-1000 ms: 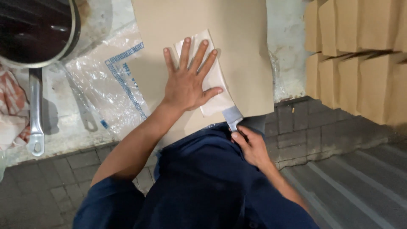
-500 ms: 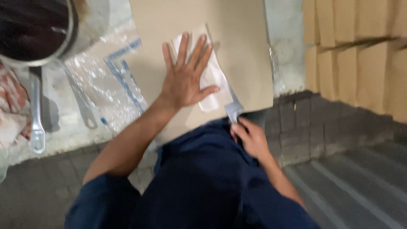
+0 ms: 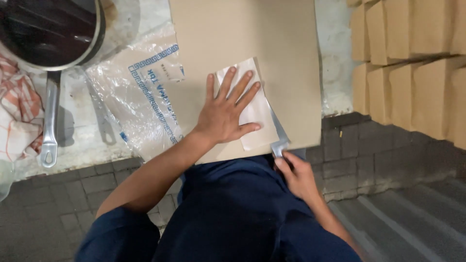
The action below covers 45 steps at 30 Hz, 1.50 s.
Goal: Folding flat cardboard into boxes and stacking them in a bakery production area.
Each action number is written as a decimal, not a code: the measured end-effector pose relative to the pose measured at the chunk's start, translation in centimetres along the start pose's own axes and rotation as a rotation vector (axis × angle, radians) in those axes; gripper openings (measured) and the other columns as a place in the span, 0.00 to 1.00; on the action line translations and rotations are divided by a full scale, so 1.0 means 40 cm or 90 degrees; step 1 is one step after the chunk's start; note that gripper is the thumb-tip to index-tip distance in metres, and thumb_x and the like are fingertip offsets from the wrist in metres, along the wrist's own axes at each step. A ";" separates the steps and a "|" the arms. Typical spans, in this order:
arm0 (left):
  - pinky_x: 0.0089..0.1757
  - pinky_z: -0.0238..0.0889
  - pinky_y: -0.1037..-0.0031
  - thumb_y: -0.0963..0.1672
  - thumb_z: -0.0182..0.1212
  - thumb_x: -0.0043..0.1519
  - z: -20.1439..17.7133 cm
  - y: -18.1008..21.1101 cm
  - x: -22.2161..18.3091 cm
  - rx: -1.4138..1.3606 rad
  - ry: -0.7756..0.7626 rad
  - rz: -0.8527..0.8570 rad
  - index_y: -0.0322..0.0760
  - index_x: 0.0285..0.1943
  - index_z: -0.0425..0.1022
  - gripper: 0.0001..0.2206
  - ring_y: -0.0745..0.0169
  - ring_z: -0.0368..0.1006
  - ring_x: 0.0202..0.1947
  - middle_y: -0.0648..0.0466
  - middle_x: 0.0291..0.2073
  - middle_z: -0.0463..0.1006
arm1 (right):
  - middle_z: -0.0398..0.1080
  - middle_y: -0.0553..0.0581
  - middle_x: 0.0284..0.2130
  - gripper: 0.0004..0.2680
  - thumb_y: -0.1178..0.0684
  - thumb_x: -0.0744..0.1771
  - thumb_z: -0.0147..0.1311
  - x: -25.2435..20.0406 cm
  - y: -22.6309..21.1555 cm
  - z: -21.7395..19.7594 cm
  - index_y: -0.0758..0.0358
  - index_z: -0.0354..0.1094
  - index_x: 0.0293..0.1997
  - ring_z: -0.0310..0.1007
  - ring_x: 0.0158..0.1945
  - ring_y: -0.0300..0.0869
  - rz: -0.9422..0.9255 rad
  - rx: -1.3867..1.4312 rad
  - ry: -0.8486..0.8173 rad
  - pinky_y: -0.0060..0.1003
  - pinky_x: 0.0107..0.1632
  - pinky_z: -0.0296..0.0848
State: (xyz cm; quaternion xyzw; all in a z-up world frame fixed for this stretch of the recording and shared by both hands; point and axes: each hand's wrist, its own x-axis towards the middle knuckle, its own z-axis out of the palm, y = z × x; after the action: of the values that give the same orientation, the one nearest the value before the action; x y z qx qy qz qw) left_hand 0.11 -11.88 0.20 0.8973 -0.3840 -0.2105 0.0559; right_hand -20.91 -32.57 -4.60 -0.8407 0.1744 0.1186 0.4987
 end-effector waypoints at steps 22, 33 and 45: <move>0.63 0.20 0.34 0.66 0.30 0.61 -0.027 -0.005 -0.014 -0.022 -0.009 -0.014 0.50 0.79 0.31 0.41 0.37 0.20 0.74 0.53 0.77 0.27 | 0.77 0.62 0.24 0.09 0.45 0.68 0.53 0.100 -0.055 -0.021 0.57 0.76 0.41 0.78 0.38 0.52 0.036 0.057 -0.033 0.47 0.41 0.72; 0.64 0.21 0.35 0.67 0.34 0.59 -0.021 -0.001 -0.014 -0.018 0.005 -0.022 0.50 0.79 0.33 0.43 0.36 0.23 0.74 0.51 0.77 0.30 | 0.74 0.69 0.20 0.11 0.49 0.66 0.55 0.068 -0.095 -0.108 0.68 0.73 0.46 0.77 0.31 0.54 0.098 -0.011 0.093 0.48 0.37 0.70; 0.64 0.50 0.51 0.45 0.78 0.47 -0.075 -0.079 -0.052 -0.368 0.230 -0.165 0.39 0.78 0.42 0.52 0.20 0.31 0.71 0.30 0.73 0.30 | 0.76 0.57 0.40 0.14 0.46 0.65 0.61 0.224 -0.234 -0.174 0.56 0.72 0.55 0.77 0.47 0.50 -0.154 -0.425 0.163 0.42 0.43 0.76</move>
State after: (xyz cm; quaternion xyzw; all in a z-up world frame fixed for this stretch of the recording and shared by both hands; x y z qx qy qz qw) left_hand 2.18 -8.35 2.78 0.9085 -0.1755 -0.1535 0.3467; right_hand -8.71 -36.12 2.82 -0.9796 0.0863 0.0029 0.1815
